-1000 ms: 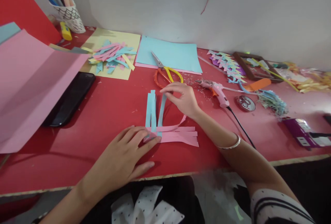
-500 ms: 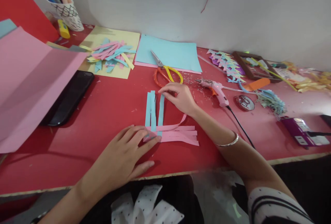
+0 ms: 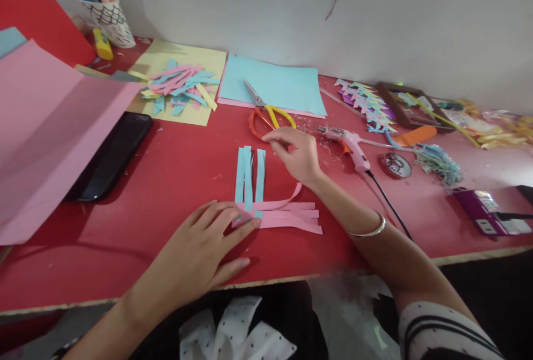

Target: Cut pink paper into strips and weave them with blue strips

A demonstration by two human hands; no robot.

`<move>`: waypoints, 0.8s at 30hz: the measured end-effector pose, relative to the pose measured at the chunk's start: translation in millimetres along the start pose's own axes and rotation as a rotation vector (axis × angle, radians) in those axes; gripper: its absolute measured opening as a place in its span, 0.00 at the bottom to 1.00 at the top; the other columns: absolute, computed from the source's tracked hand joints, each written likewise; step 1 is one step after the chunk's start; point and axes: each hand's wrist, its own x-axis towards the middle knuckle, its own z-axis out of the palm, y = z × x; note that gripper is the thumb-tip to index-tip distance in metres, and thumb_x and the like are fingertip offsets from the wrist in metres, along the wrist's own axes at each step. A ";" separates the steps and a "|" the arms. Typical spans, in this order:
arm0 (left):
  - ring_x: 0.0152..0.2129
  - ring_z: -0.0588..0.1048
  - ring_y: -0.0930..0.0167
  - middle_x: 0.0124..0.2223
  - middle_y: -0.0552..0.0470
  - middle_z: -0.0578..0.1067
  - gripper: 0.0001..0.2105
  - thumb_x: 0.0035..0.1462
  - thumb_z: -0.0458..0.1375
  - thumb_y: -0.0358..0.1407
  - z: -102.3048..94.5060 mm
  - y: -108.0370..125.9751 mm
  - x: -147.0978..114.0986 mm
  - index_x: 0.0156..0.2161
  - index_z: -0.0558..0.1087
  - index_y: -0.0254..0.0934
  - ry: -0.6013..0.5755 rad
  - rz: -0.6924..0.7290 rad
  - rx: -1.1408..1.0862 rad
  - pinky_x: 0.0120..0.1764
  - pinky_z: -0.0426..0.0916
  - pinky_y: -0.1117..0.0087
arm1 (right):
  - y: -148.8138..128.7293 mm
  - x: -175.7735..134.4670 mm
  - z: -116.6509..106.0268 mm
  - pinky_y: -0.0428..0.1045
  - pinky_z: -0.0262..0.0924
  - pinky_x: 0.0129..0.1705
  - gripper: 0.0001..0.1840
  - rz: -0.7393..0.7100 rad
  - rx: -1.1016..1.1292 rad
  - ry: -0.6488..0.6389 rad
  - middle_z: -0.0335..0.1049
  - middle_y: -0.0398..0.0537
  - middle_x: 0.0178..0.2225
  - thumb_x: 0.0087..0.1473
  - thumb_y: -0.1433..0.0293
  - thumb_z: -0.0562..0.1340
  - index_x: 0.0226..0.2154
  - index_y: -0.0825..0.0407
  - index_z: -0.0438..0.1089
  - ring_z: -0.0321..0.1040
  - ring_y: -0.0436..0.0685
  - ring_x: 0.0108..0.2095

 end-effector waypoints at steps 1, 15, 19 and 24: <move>0.41 0.64 0.65 0.43 0.48 0.68 0.16 0.57 0.49 0.43 -0.1 0.0 -0.1 0.49 0.66 0.42 -0.001 -0.002 -0.002 0.44 0.61 0.61 | 1.2 0.6 0.5 0.46 0.62 0.31 0.11 -0.004 -0.015 -0.027 0.73 0.43 0.30 0.50 0.76 0.53 0.28 0.51 0.71 0.68 0.50 0.30; 0.41 0.64 0.64 0.43 0.47 0.68 0.16 0.56 0.50 0.41 -0.9 -0.1 0.0 0.49 0.66 0.42 -0.021 -0.003 -0.007 0.43 0.63 0.61 | 10.3 -0.3 -5.5 0.56 0.50 0.52 0.05 -0.151 -0.106 -0.547 0.60 0.52 0.45 0.48 0.75 0.55 0.29 0.51 0.65 0.57 0.57 0.47; 0.40 0.65 0.64 0.43 0.47 0.68 0.15 0.56 0.50 0.41 -1.0 0.1 0.3 0.48 0.66 0.41 -0.011 0.000 -0.015 0.43 0.63 0.61 | 11.1 -0.4 -7.9 0.56 0.50 0.51 0.01 -0.127 -0.081 -0.556 0.59 0.53 0.45 0.47 0.72 0.57 0.26 0.53 0.64 0.56 0.57 0.47; 0.40 0.65 0.64 0.43 0.47 0.68 0.15 0.56 0.49 0.41 -1.4 0.0 0.9 0.48 0.66 0.41 -0.011 0.001 -0.015 0.42 0.63 0.61 | 14.6 0.7 -10.3 0.56 0.50 0.51 0.06 -0.068 -0.016 -0.524 0.59 0.53 0.45 0.47 0.68 0.60 0.25 0.53 0.64 0.57 0.57 0.46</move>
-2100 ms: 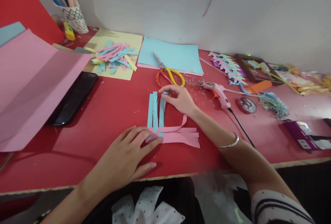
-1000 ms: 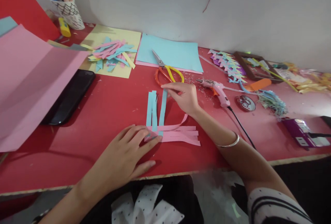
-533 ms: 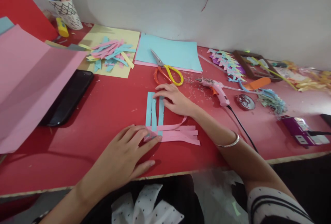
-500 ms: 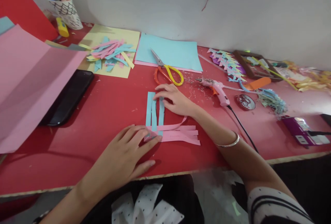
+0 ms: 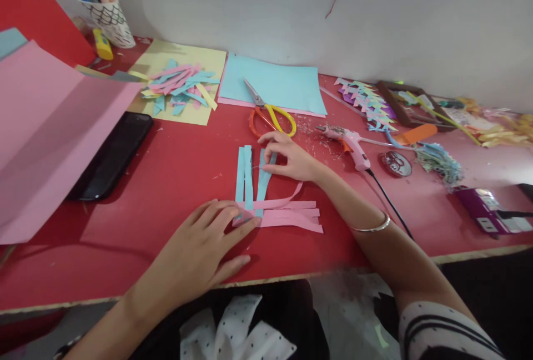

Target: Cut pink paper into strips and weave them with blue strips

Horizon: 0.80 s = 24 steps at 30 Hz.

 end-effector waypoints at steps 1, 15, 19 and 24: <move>0.41 0.65 0.64 0.43 0.47 0.68 0.15 0.57 0.49 0.41 -0.1 0.0 0.0 0.48 0.66 0.41 0.004 0.002 0.002 0.42 0.63 0.61 | 1.3 -0.1 -0.7 0.56 0.50 0.51 0.06 0.002 0.009 0.001 0.59 0.52 0.45 0.47 0.68 0.61 0.25 0.53 0.64 0.57 0.57 0.46; 0.40 0.65 0.65 0.43 0.47 0.67 0.16 0.56 0.50 0.41 0.3 -1.0 -0.5 0.49 0.65 0.42 -0.010 -0.001 0.008 0.43 0.63 0.62 | 3.5 5.7 7.4 0.45 0.56 0.30 0.06 0.013 0.077 0.109 0.59 0.45 0.30 0.48 0.70 0.60 0.23 0.53 0.62 0.57 0.48 0.28; 0.40 0.65 0.65 0.43 0.47 0.67 0.16 0.56 0.50 0.41 1.1 -1.3 -0.8 0.49 0.65 0.41 -0.005 0.004 -0.002 0.42 0.63 0.61 | 2.5 7.8 9.6 0.44 0.53 0.28 0.06 0.018 0.061 0.125 0.58 0.43 0.29 0.47 0.71 0.61 0.24 0.54 0.63 0.54 0.46 0.24; 0.41 0.65 0.65 0.43 0.47 0.67 0.16 0.57 0.49 0.42 2.0 -1.6 -1.2 0.49 0.66 0.42 0.000 -0.001 0.006 0.44 0.62 0.61 | 5.2 9.5 10.8 0.44 0.52 0.27 0.05 0.007 0.024 0.096 0.58 0.43 0.29 0.48 0.71 0.60 0.24 0.54 0.63 0.54 0.47 0.24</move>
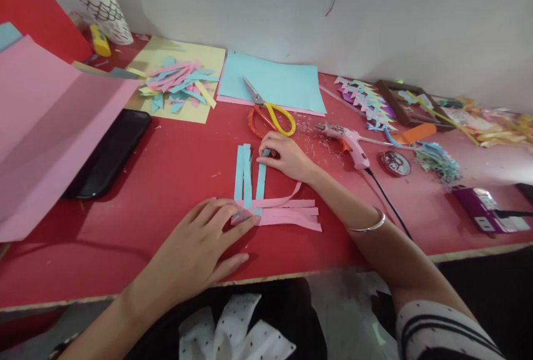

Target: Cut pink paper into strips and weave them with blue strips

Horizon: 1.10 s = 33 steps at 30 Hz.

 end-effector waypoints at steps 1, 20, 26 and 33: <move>0.41 0.65 0.65 0.43 0.47 0.67 0.16 0.57 0.49 0.42 0.1 0.0 0.0 0.49 0.66 0.42 0.004 0.000 0.003 0.44 0.62 0.61 | 0.8 0.5 0.3 0.44 0.52 0.27 0.06 -0.002 -0.014 -0.001 0.58 0.43 0.28 0.48 0.71 0.60 0.24 0.54 0.63 0.54 0.47 0.25; 0.42 0.64 0.63 0.44 0.47 0.66 0.17 0.57 0.48 0.44 -1.1 0.5 -0.5 0.51 0.63 0.44 -0.064 -0.007 -0.027 0.43 0.62 0.59 | -16.6 -3.2 -8.7 0.41 0.59 0.21 0.13 0.424 0.632 -0.085 0.64 0.36 0.19 0.43 0.77 0.60 0.36 0.55 0.63 0.66 0.45 0.21; 0.43 0.64 0.63 0.44 0.46 0.66 0.18 0.58 0.47 0.45 -1.8 0.9 -1.6 0.51 0.63 0.44 -0.047 -0.008 -0.034 0.43 0.62 0.59 | -29.8 -2.2 -9.0 0.38 0.61 0.21 0.03 0.605 0.721 -0.101 0.67 0.38 0.17 0.44 0.77 0.61 0.22 0.57 0.65 0.66 0.43 0.18; 0.43 0.64 0.64 0.44 0.48 0.67 0.17 0.57 0.47 0.45 -1.7 1.1 -1.2 0.51 0.64 0.45 -0.060 -0.027 -0.038 0.44 0.62 0.60 | -34.5 -6.9 -8.7 0.38 0.62 0.23 0.04 0.614 0.657 -0.228 0.69 0.39 0.16 0.43 0.74 0.63 0.21 0.57 0.68 0.67 0.44 0.20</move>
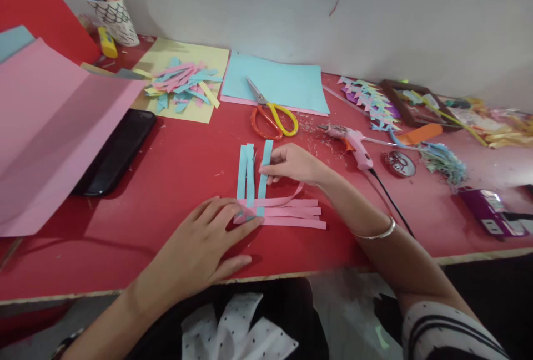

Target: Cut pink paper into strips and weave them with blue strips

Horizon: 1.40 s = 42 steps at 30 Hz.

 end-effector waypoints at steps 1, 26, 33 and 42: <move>0.43 0.64 0.64 0.44 0.48 0.67 0.18 0.57 0.47 0.45 0.2 -0.1 0.1 0.51 0.64 0.45 -0.001 0.000 0.002 0.45 0.62 0.60 | -0.2 -0.2 1.3 0.38 0.62 0.23 0.04 -0.005 -0.014 -0.002 0.68 0.39 0.16 0.43 0.74 0.63 0.21 0.57 0.67 0.67 0.44 0.20; 0.42 0.66 0.64 0.46 0.45 0.71 0.19 0.59 0.45 0.42 2.5 0.3 -0.9 0.51 0.62 0.32 0.110 0.019 0.073 0.45 0.60 0.63 | -0.8 -0.4 15.7 0.39 0.64 0.20 0.06 -0.038 -0.014 0.104 0.65 0.37 0.21 0.48 0.80 0.55 0.29 0.53 0.61 0.67 0.44 0.19; 0.41 0.68 0.65 0.44 0.47 0.71 0.18 0.58 0.46 0.42 0.4 0.5 0.5 0.50 0.63 0.35 0.073 0.010 0.076 0.44 0.63 0.63 | 2.2 -0.3 17.7 0.41 0.64 0.22 0.08 -0.032 -0.039 0.105 0.63 0.37 0.22 0.49 0.78 0.54 0.34 0.53 0.58 0.68 0.46 0.20; 0.40 0.69 0.65 0.43 0.46 0.72 0.16 0.59 0.44 0.38 1.1 0.7 1.8 0.48 0.65 0.33 0.095 0.006 0.094 0.42 0.65 0.63 | -12.4 -40.7 3.3 0.53 0.59 0.44 0.21 -0.439 -0.717 0.231 0.64 0.49 0.41 0.45 0.67 0.62 0.43 0.51 0.58 0.64 0.55 0.41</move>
